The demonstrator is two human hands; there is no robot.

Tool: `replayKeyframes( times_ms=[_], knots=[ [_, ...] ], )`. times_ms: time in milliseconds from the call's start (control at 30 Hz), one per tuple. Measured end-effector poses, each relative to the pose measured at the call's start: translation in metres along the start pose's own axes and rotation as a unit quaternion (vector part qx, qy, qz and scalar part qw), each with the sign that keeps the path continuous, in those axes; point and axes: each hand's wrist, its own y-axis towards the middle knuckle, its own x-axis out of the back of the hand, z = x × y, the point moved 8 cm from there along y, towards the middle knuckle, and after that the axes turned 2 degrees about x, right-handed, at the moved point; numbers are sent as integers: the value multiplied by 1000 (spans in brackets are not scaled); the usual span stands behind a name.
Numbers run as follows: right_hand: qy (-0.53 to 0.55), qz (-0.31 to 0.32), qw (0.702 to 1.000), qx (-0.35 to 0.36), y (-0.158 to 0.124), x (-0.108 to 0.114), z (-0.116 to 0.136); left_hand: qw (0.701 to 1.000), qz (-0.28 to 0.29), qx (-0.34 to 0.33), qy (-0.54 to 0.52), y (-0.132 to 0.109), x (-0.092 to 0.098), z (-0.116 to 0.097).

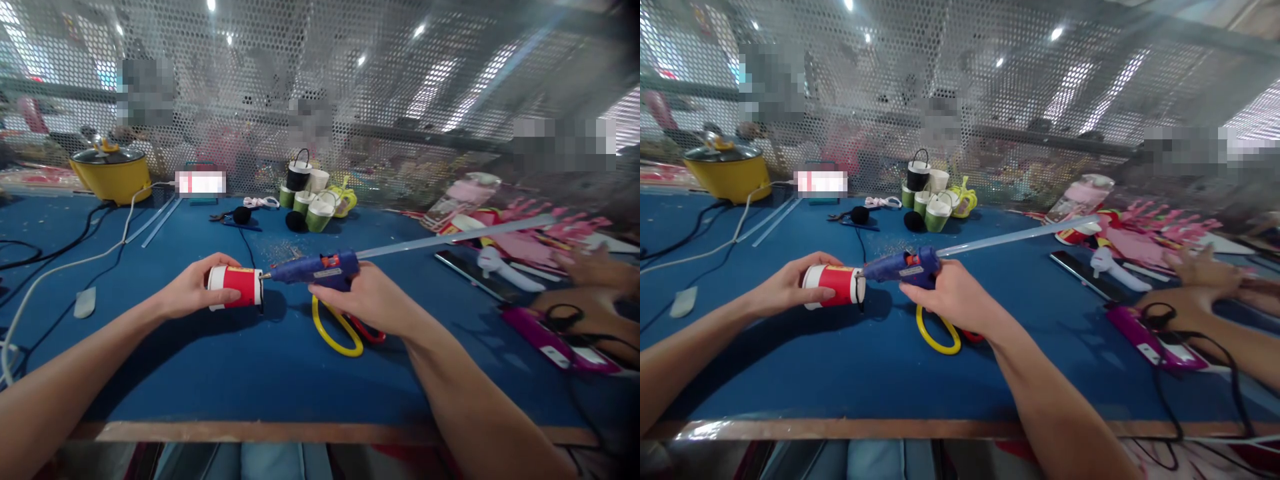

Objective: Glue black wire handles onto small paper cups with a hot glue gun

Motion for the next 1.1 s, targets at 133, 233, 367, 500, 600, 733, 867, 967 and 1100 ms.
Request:
replayKeyframes(
  times_ms=[133,233,367,500,600,733,867,967,1100],
  knots=[
    [8,16,1000,-22,-1,-3,-5,1000,-1,-8,-1,-1,0,-2],
    [5,13,1000,-15,0,-2,-5,1000,-5,-10,1,-2,0,-2],
    [6,-1,1000,-16,2,1,-4,1000,-6,-14,8,-2,0,-4],
    [23,4,999,-28,0,4,-2,1000,-10,-13,6,-2,1,-5],
    [40,27,998,-39,-3,2,-3,1000,-4,-5,-1,-2,0,-4],
    [36,25,998,-39,-4,2,-6,1000,-1,-3,-5,-2,-1,-4],
    [28,24,998,-46,-3,1,-7,1000,4,-2,-11,-3,-2,-4],
    [20,28,998,-54,-2,1,-8,1000,2,-4,-10,-3,-1,-5],
    [-7,35,998,-48,0,1,-7,1000,6,-2,-2,-2,-2,-5]
  ],
)
